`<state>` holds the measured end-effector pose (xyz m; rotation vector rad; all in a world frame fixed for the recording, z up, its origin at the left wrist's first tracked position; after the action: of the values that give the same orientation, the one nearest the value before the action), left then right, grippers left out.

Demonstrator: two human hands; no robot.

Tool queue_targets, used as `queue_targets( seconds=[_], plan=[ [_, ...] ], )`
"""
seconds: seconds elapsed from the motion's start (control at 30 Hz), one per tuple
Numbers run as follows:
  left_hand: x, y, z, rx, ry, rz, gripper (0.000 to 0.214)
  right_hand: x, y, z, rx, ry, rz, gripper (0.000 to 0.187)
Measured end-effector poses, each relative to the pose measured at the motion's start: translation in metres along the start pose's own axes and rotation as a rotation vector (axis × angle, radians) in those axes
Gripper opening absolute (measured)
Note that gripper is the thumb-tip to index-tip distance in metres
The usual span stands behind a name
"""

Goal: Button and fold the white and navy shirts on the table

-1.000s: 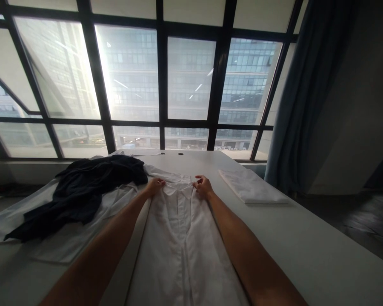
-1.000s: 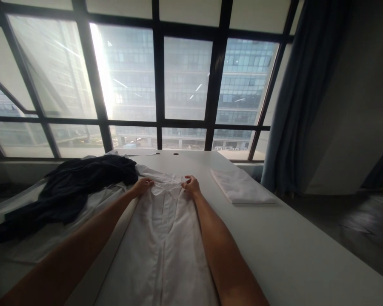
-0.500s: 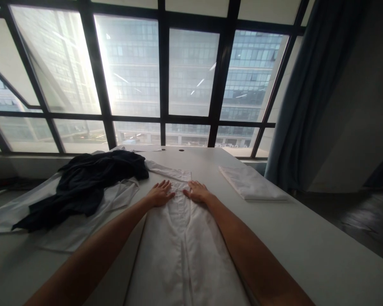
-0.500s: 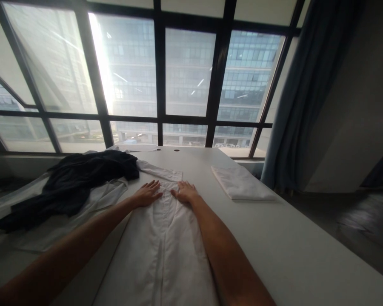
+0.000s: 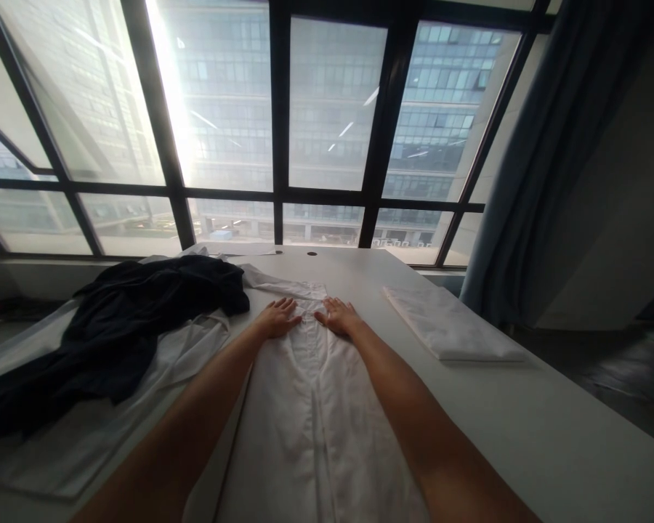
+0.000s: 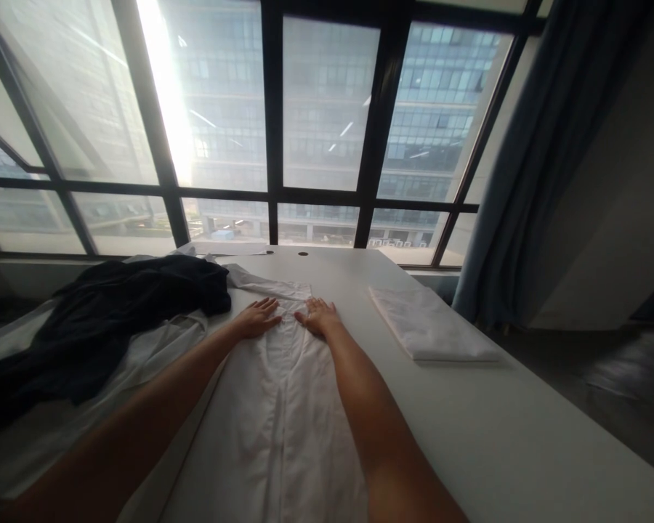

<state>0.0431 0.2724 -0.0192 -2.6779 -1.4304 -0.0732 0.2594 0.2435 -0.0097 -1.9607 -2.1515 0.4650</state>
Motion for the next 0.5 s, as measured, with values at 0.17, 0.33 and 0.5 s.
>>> queue_targets(
  seconds=[0.17, 0.33, 0.5],
  plan=[
    [0.02, -0.002, -0.005, 0.06, -0.009, -0.03, 0.065, 0.026, 0.007, -0.003, -0.014, 0.005, -0.003, 0.079],
    [-0.011, 0.034, -0.03, 0.243, 0.14, -0.08, 0.061, 0.027, 0.007, -0.003, -0.048, 0.068, -0.029, 0.078],
    [-0.096, 0.063, -0.036, 0.107, 0.061, -0.035, 0.065, -0.002, -0.011, -0.011, -0.15, 0.392, -0.11, 0.062]
  ],
)
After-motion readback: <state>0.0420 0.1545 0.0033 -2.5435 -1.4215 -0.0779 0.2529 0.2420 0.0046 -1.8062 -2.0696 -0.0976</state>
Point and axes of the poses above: each hand's wrist, its own x-axis towards the middle knuckle, its own z-axis out of the palm, y = z × x, the point moved 1 cm from there along x, towards the middle knuckle, and after that the axes turned 11 degrees about x, right-handed, at the moved point
